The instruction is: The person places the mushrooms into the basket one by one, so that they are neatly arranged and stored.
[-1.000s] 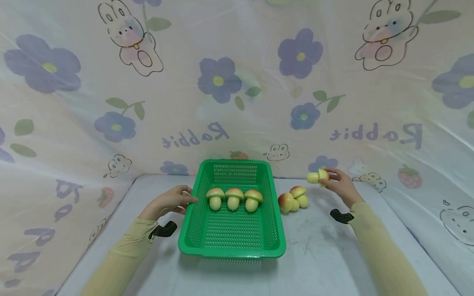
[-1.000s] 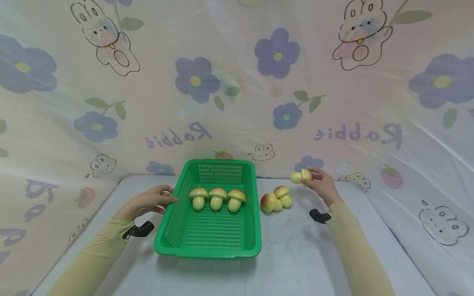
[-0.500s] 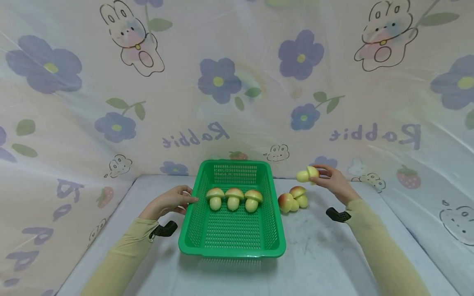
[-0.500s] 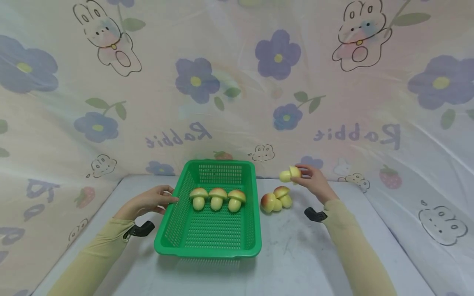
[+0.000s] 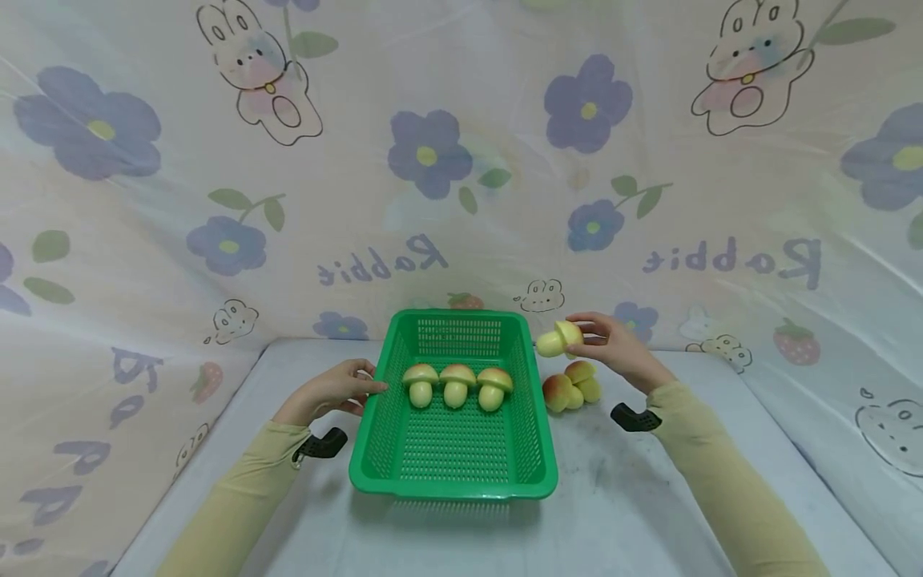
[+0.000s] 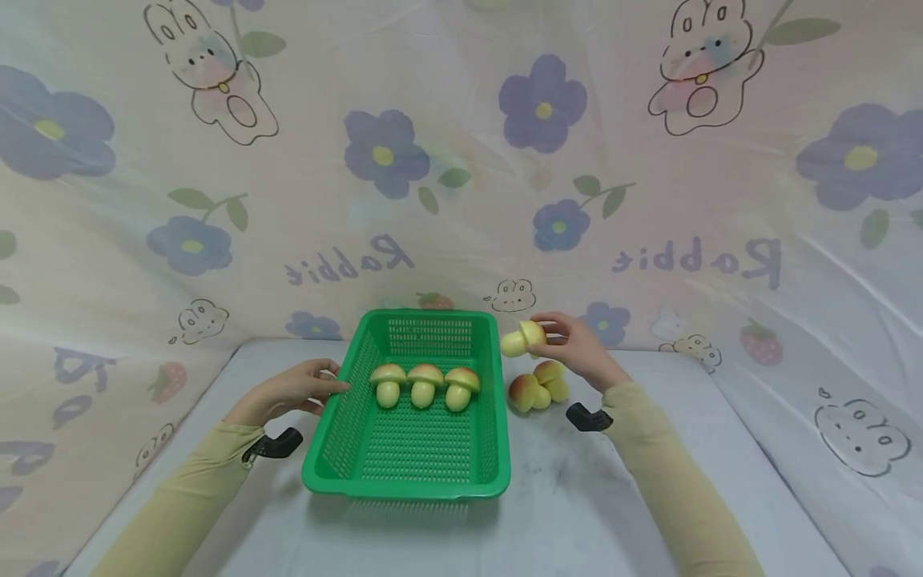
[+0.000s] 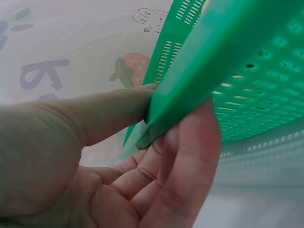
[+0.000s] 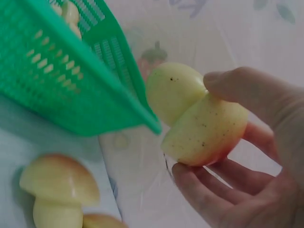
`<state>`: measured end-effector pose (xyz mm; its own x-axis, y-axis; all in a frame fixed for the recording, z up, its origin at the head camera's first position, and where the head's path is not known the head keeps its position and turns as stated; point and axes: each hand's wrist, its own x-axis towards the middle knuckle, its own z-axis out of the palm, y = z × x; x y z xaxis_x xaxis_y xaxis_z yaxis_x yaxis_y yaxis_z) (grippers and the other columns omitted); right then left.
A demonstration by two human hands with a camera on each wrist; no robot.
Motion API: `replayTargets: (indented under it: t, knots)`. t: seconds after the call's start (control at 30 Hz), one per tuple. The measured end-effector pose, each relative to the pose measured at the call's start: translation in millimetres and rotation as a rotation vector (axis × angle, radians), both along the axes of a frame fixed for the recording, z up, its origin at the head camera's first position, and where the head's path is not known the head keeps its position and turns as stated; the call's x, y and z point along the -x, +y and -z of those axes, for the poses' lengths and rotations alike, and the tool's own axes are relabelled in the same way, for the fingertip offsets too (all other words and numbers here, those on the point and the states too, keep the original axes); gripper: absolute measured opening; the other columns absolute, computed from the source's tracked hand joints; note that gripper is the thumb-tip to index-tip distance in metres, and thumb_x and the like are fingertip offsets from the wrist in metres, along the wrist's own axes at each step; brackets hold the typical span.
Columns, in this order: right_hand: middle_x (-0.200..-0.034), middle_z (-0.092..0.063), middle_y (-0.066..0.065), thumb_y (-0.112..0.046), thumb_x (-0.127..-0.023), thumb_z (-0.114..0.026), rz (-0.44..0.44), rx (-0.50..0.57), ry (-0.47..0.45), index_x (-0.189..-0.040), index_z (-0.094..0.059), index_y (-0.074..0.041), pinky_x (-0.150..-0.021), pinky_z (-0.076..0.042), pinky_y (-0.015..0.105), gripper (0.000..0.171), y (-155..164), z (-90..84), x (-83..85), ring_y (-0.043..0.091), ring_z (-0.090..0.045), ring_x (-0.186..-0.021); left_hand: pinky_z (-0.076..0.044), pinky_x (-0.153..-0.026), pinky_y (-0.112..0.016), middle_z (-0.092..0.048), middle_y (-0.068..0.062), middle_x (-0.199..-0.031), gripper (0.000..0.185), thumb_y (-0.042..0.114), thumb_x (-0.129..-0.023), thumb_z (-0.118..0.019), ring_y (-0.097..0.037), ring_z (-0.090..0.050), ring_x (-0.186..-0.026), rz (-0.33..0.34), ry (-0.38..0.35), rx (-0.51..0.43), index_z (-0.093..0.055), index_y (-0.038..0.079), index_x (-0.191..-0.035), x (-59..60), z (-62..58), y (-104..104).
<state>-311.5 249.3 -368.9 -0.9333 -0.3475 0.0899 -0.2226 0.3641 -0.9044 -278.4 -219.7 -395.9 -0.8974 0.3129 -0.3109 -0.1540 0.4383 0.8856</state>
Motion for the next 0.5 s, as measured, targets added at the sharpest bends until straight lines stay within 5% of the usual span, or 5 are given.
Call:
replayTargets:
  t: [0.2, 0.5]
  knots:
    - [-0.132, -0.049, 0.014, -0.022, -0.085, -0.075, -0.085, 0.031, 0.002, -0.137, -0.047, -0.013, -0.086, -0.052, 0.04, 0.06, -22.9, -8.4, -5.9, 0.03, -0.056, -0.114, -0.056, -0.062, -0.035, -0.058, -0.012, -0.085, 0.04, 0.019, -0.094, -0.063, -0.015, -0.059, -0.06, 0.001, 0.003, -0.004, -0.041, -0.002, -0.12, -0.5, 0.9, -0.3]
    - [-0.131, -0.053, 0.008, -0.023, -0.084, -0.076, -0.205, -0.017, 0.049, -0.135, -0.052, -0.013, -0.091, -0.05, 0.04, 0.057, -61.4, -16.1, -13.3, 0.027, -0.055, -0.116, -0.057, -0.065, -0.038, -0.057, -0.011, -0.086, 0.039, 0.02, -0.094, -0.063, -0.015, -0.058, -0.06, -0.014, 0.001, 0.0, -0.041, -0.001, -0.119, 1.2, 2.7, -0.4]
